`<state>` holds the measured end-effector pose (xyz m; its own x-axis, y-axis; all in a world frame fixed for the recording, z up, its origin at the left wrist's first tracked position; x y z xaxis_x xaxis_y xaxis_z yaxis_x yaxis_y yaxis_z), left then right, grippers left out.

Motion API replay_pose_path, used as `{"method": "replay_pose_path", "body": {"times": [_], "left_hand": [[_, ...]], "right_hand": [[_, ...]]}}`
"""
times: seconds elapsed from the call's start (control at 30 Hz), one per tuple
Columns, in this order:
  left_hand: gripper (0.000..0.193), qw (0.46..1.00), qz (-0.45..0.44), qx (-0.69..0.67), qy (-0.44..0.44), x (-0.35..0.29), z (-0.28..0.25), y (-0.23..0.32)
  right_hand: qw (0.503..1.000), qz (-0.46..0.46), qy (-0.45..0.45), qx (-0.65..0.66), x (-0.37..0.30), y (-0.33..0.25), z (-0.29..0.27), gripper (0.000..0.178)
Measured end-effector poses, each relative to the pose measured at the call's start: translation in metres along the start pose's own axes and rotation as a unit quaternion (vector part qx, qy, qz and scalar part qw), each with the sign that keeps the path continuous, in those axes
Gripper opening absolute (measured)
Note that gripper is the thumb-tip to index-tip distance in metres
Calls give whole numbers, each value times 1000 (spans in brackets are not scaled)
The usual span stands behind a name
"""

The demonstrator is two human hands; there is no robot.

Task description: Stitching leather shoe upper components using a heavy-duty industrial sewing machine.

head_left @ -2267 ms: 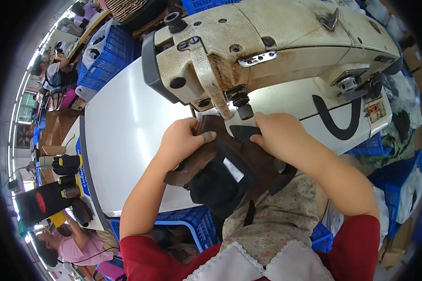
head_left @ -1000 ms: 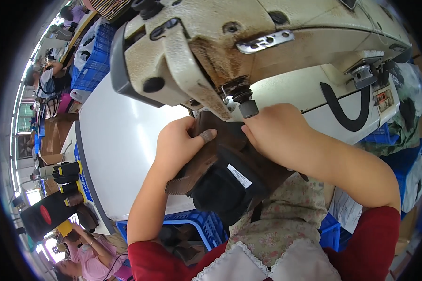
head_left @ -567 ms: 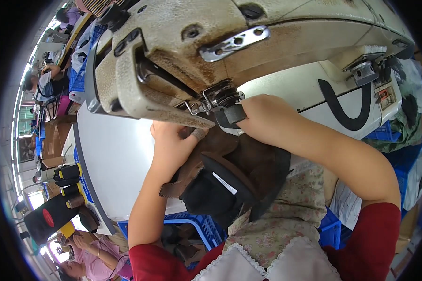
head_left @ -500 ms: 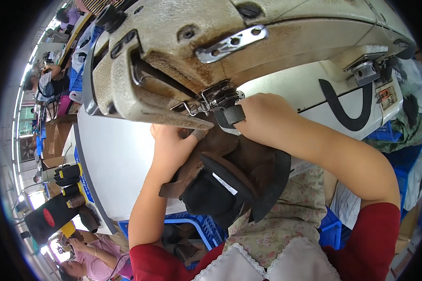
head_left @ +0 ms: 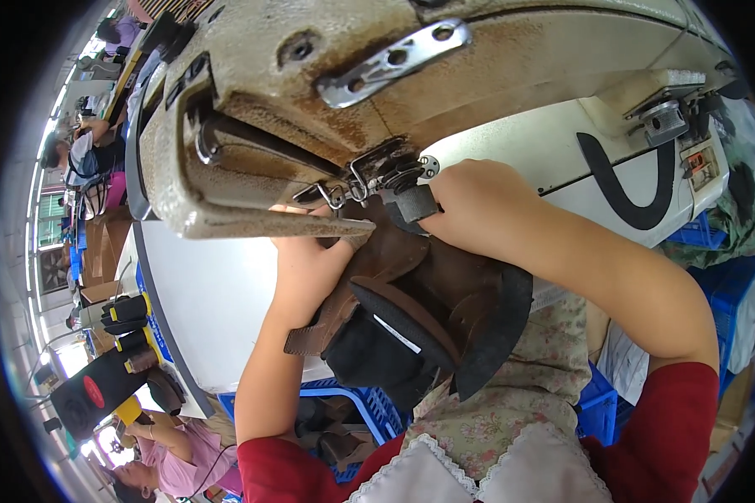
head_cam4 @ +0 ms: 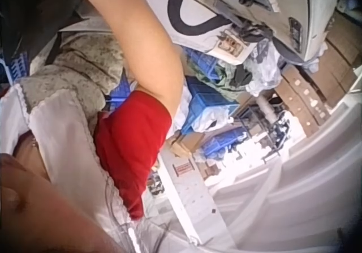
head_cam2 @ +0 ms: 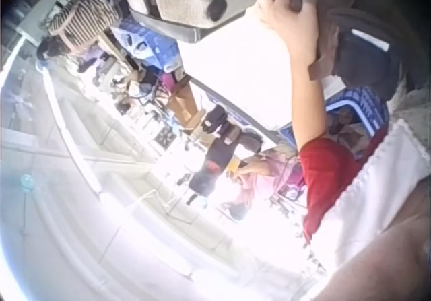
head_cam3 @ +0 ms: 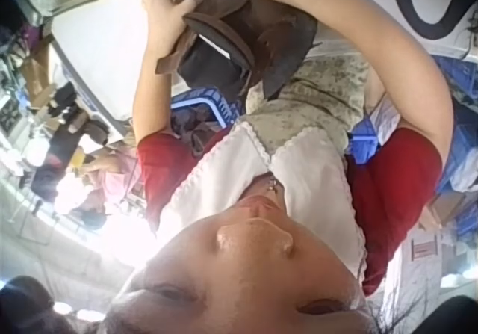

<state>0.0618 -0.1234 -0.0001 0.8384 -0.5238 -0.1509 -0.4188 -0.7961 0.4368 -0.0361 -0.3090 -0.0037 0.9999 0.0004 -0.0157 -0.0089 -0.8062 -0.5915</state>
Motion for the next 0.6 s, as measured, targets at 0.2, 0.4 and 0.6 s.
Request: {"method": "replay_pose_path", "body": {"times": [0.2,0.4,0.6], "left_hand": [[27,994,-9,-106,-17,-1,1,2],[32,998,4,-66,10,-3,-2,4],[28,997,45,-35,51,-3,-2,6]], "right_hand": [[1000,9,-3,-12,2,-3,-4,30],[999,27,-28,9,1,-2,-4,29],[999,8,-31,4,1,-2,-3,25]]}}
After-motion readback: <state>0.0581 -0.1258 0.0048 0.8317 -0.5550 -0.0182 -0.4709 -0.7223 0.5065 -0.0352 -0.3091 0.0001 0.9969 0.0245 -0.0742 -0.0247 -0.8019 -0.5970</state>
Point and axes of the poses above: each hand's wrist, its own x-axis towards the middle knuckle, its own z-axis out of the palm, y = z × x, the point moved 5 cm from there along x, towards the middle knuckle, and after that the axes turned 12 degrees about -z, right-handed, at the moved point
